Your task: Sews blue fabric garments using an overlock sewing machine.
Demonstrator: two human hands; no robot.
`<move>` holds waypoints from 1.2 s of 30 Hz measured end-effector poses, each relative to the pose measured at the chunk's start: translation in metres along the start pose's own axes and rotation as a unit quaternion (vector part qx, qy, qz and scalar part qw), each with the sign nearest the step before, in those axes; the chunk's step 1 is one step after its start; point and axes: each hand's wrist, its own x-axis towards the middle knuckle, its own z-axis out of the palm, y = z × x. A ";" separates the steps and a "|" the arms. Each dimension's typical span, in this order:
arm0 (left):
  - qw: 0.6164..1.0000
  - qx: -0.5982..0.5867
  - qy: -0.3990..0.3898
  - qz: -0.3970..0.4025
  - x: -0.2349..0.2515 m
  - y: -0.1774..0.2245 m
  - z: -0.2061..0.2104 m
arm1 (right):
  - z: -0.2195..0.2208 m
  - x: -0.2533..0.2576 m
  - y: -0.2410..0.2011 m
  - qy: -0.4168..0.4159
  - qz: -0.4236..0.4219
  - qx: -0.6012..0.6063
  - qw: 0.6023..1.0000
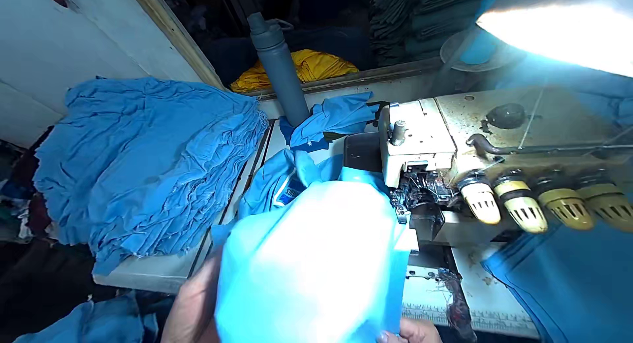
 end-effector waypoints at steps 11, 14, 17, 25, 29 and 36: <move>0.605 0.685 -0.092 0.395 -0.033 -0.059 -0.035 | -0.006 -0.022 -0.003 -0.045 -0.114 -0.023 0.992; 0.572 0.664 -0.203 0.437 -0.049 -0.113 -0.012 | -0.005 -0.027 -0.014 -0.081 -0.139 -0.013 0.987; 0.653 0.595 -0.155 0.444 -0.036 -0.143 -0.009 | -0.005 -0.030 -0.028 -0.100 -0.128 -0.008 0.987; 0.758 0.528 -0.204 0.325 -0.039 -0.066 0.029 | -0.017 -0.030 -0.010 -0.091 -0.095 0.030 0.991; 0.672 0.594 -0.328 0.296 -0.053 -0.078 0.045 | -0.023 -0.030 -0.010 -0.081 -0.105 0.034 0.991; 0.527 0.687 -0.309 0.394 -0.020 -0.097 0.073 | -0.016 -0.005 -0.034 -0.014 -0.102 0.073 0.992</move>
